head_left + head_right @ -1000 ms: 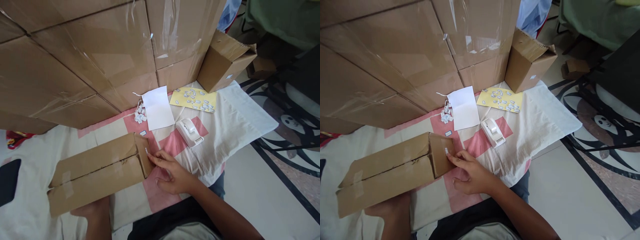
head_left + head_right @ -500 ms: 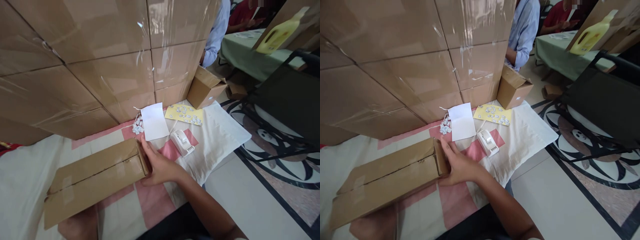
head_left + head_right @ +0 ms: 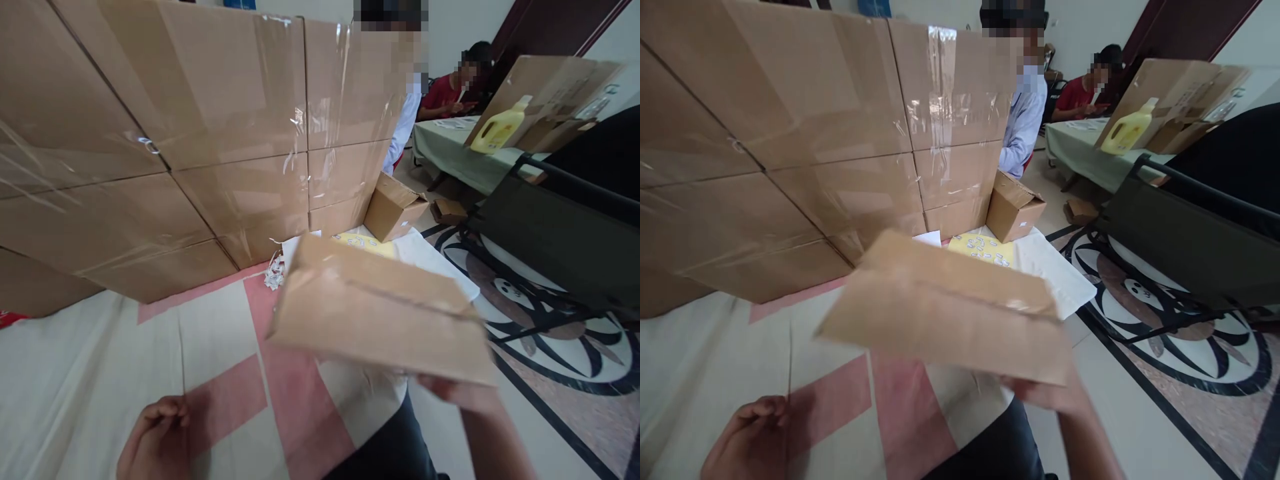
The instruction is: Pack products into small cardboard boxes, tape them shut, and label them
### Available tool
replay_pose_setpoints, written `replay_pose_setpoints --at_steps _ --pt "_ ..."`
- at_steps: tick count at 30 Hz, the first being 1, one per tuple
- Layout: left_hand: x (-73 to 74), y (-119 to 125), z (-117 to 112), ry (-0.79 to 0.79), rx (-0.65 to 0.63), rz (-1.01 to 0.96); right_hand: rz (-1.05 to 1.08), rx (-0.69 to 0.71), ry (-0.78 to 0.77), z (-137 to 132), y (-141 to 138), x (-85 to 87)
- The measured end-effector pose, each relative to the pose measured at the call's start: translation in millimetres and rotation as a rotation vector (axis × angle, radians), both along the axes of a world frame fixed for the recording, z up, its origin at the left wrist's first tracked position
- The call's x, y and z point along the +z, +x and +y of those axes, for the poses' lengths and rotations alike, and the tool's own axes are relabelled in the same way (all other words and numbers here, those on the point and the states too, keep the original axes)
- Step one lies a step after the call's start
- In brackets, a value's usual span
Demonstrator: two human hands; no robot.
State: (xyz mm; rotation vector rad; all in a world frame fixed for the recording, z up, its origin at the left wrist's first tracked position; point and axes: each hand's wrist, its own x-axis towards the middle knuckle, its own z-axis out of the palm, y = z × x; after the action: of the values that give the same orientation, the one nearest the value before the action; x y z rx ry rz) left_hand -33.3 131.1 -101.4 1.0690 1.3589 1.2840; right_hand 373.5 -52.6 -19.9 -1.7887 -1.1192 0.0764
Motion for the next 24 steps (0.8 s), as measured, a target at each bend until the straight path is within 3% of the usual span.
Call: replay_pose_setpoints --at_steps 2,5,9,13,16,21,24 --pt "-2.0 2.8 3.0 -0.065 -0.021 -0.084 -0.006 -0.199 0.122 -23.5 30.5 12.1" --pt "-5.3 4.6 2.9 -0.069 -0.067 0.024 0.032 -0.519 0.252 -37.1 63.6 21.0" --pt "-10.0 7.1 -1.2 -0.019 -0.086 0.22 0.001 -0.737 0.216 -24.1 96.7 -1.1" --pt "-8.2 11.9 -3.6 -0.015 -0.066 0.322 0.01 -0.71 0.071 1.3 126.0 -38.5" --pt "-2.7 15.5 -3.3 -0.018 -0.046 0.352 -0.042 -0.649 0.08 22.9 142.7 -52.6" --pt "2.0 16.5 -3.3 -0.037 -0.019 0.387 -0.075 -0.555 0.049 55.2 155.8 -48.3" --pt "0.4 14.4 -4.2 -0.031 -0.015 0.423 -0.279 -0.646 -0.004 65.7 139.8 -37.4"
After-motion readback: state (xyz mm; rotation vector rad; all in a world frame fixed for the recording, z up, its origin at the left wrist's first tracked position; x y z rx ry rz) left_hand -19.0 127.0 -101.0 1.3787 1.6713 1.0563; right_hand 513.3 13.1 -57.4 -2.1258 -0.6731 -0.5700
